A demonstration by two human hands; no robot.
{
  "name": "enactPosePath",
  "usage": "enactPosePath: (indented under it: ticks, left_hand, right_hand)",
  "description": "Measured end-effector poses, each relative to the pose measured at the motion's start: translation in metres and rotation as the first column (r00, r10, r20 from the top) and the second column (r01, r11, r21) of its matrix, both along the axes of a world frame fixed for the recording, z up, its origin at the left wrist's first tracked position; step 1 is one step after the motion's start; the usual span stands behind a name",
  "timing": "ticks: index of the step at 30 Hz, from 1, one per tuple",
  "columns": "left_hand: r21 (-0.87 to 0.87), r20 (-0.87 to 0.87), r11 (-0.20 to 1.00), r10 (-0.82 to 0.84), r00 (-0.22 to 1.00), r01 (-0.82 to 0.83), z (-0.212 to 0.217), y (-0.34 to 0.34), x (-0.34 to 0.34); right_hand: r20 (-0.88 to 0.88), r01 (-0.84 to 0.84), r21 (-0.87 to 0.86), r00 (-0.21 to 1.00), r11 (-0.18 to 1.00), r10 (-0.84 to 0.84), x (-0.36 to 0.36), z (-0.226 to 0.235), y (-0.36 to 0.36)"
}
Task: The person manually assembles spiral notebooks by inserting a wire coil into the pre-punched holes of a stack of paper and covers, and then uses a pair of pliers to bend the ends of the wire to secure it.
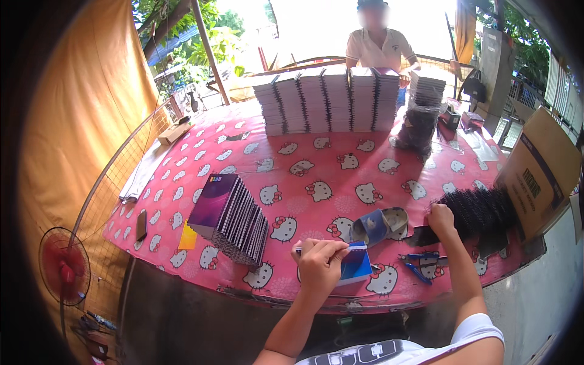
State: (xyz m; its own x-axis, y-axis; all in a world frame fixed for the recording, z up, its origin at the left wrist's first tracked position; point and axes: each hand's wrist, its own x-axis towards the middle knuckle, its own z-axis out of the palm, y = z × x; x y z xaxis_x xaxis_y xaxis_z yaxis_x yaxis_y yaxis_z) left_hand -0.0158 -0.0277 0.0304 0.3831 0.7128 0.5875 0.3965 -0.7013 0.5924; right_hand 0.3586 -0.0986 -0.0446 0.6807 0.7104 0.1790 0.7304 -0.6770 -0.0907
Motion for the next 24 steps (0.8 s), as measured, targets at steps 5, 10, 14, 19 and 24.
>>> enactPosePath:
  ticks: [5,10,14,19,24]
  left_hand:
    - [0.085,0.004,0.993,0.082,0.997,-0.082,0.003,-0.004,0.004]
    - [0.010,-0.030,1.000,-0.020,0.999,0.021,0.001,0.002,-0.001]
    - [-0.034,0.009,0.997,-0.070,0.998,0.070,0.004,-0.001,-0.001]
    - [0.012,0.015,0.999,-0.041,0.999,0.041,0.000,0.000,0.003]
    - [-0.013,0.039,0.998,-0.066,0.997,0.067,-0.002,-0.001,0.001]
  right_hand:
    - [0.028,-0.102,0.239,0.995,0.966,0.098,-0.005,0.009,-0.004]
    - [0.006,-0.282,0.389,0.953,0.877,0.304,-0.066,0.045,-0.004]
    - [-0.247,-0.418,0.752,0.537,0.509,0.807,-0.170,0.081,-0.022]
    - [-0.247,-0.358,0.791,0.553,0.495,0.795,-0.186,0.082,-0.019]
    - [-0.263,-0.379,0.781,0.523,0.497,0.811,-0.182,0.081,-0.012]
